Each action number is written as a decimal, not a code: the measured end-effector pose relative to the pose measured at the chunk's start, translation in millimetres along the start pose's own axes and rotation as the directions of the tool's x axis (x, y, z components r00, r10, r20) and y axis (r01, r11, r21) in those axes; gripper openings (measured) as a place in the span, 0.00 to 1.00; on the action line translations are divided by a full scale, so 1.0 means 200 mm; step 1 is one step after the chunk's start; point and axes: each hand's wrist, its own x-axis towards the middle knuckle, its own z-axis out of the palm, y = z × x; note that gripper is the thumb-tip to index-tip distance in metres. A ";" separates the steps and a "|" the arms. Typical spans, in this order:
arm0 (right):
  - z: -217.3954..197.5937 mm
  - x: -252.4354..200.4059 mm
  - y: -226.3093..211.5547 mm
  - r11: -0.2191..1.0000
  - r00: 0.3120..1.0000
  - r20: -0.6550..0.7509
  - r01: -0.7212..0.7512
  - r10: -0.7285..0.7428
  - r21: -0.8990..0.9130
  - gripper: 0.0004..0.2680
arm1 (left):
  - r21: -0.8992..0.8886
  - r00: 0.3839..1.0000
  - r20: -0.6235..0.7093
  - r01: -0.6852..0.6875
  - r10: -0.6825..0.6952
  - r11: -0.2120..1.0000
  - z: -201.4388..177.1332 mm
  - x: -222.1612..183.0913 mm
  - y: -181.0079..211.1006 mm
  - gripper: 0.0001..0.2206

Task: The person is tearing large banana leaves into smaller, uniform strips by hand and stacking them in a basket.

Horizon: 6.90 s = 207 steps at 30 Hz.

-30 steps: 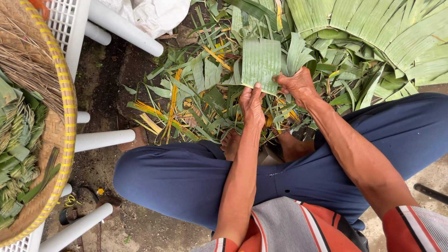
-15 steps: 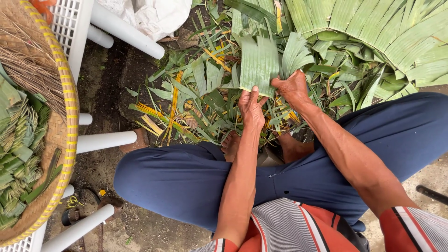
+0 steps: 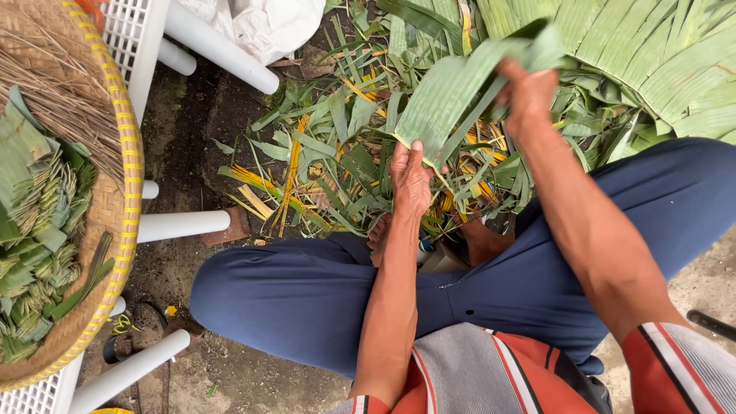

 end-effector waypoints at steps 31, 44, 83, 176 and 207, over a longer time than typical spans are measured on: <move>0.19 -0.33 0.36 0.972 0.929 0.289 -0.211 0.233 -0.104 0.12 | -0.022 0.940 -0.340 0.035 -0.040 0.999 -0.07 0.09 0.00 0.11; 0.30 -0.30 0.31 0.992 0.991 0.062 -0.116 0.119 -0.051 0.08 | 0.121 0.847 -0.527 0.156 -0.070 0.980 0.04 0.03 -0.01 0.09; 0.09 -0.40 0.47 0.901 0.905 0.178 -0.412 0.387 0.132 0.11 | 0.018 0.793 -0.593 0.183 -0.137 0.983 -0.35 0.09 -0.44 0.17; -0.24 -0.19 0.03 0.938 0.986 0.089 -0.161 0.140 0.306 0.05 | 0.107 0.941 -0.320 0.155 -0.113 0.982 0.15 -0.09 -0.02 0.07; -0.01 -0.40 0.30 0.956 0.923 0.356 -0.224 0.146 0.189 0.07 | 0.171 0.962 -0.265 0.114 -0.066 0.979 -0.04 -0.02 -0.22 0.12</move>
